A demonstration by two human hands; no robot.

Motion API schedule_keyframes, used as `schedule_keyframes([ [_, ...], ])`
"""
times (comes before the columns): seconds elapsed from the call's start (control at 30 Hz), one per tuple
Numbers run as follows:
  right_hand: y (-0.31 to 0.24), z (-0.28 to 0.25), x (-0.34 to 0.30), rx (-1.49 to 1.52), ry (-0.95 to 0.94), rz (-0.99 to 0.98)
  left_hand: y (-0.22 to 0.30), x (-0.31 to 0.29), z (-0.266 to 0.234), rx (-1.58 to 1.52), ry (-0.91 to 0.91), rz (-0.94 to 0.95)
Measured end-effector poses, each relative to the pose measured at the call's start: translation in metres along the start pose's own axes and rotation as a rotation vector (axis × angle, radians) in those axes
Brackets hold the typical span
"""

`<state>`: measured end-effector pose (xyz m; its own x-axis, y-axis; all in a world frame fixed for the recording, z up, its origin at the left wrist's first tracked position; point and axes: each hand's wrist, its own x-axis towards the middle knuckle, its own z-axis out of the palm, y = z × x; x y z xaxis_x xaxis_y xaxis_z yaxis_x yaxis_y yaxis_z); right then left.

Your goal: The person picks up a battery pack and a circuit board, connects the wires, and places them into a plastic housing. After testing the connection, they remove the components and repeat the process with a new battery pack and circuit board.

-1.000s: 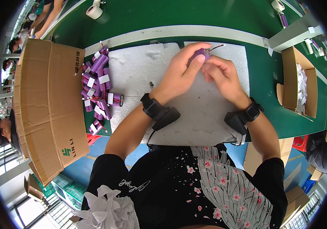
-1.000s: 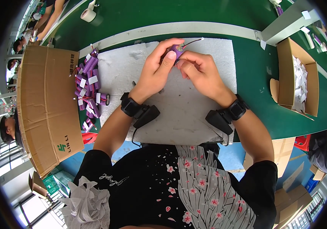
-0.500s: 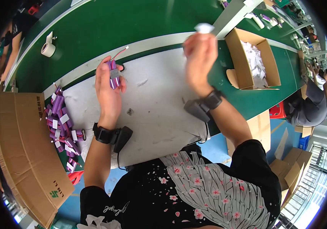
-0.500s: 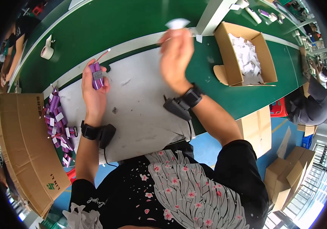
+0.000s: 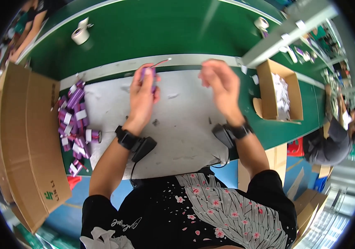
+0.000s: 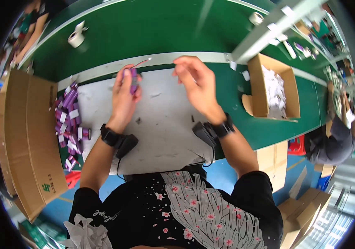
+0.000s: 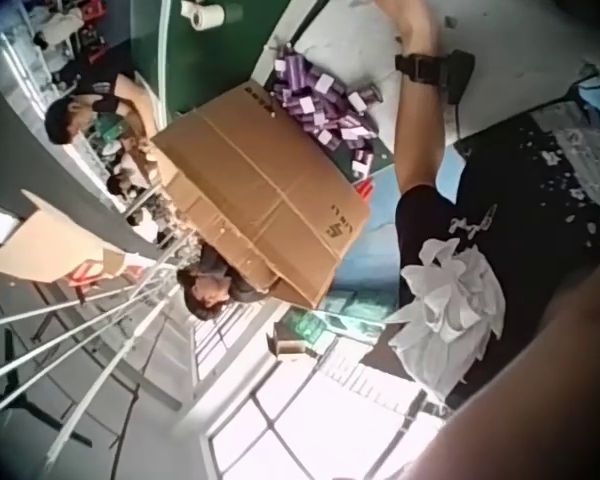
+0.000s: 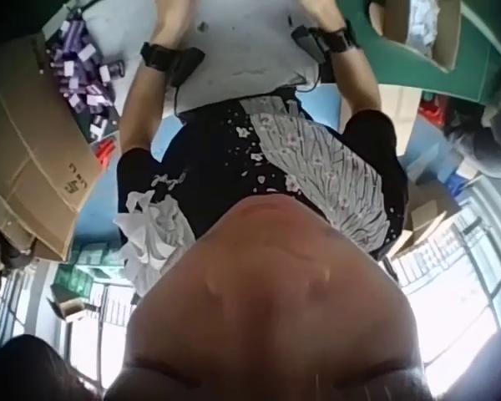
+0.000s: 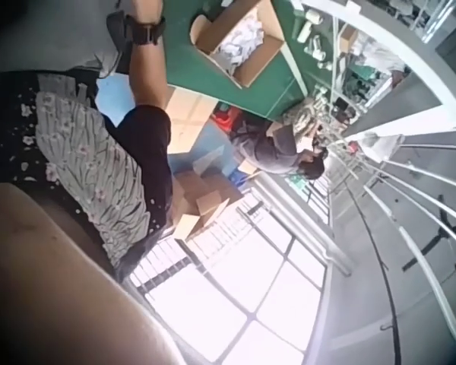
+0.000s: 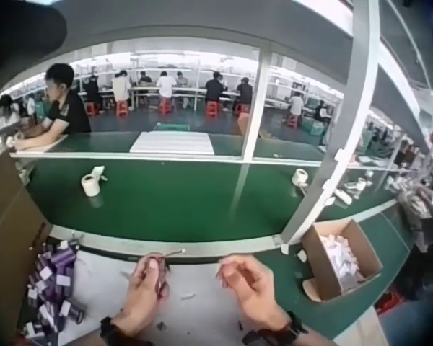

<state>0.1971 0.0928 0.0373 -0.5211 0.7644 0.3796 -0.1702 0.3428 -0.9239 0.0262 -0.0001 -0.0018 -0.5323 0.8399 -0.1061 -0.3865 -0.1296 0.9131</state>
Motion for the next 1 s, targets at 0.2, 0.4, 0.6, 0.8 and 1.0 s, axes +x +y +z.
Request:
schedule_keyframes([
  [0.2,-0.146,0.057,-0.029,-0.043,-0.398,-0.635,0.006,-0.001,-0.018,0.018,0.039,0.014],
  [0.4,-0.2,0.071,-0.015,-0.214,-0.636,-0.577,0.007,0.002,-0.004,0.018,-0.021,-0.003],
  [0.6,-0.21,0.065,-0.025,-0.309,-0.595,-0.539,0.008,-0.003,-0.005,-0.024,-0.021,-0.023],
  [0.8,-0.204,0.084,-0.013,-0.289,-0.613,-0.573,0.007,0.003,-0.008,-0.017,-0.001,0.012],
  [1.0,-0.192,0.113,0.003,-0.179,-0.655,-0.651,-0.008,0.005,-0.003,-0.011,-0.024,0.092],
])
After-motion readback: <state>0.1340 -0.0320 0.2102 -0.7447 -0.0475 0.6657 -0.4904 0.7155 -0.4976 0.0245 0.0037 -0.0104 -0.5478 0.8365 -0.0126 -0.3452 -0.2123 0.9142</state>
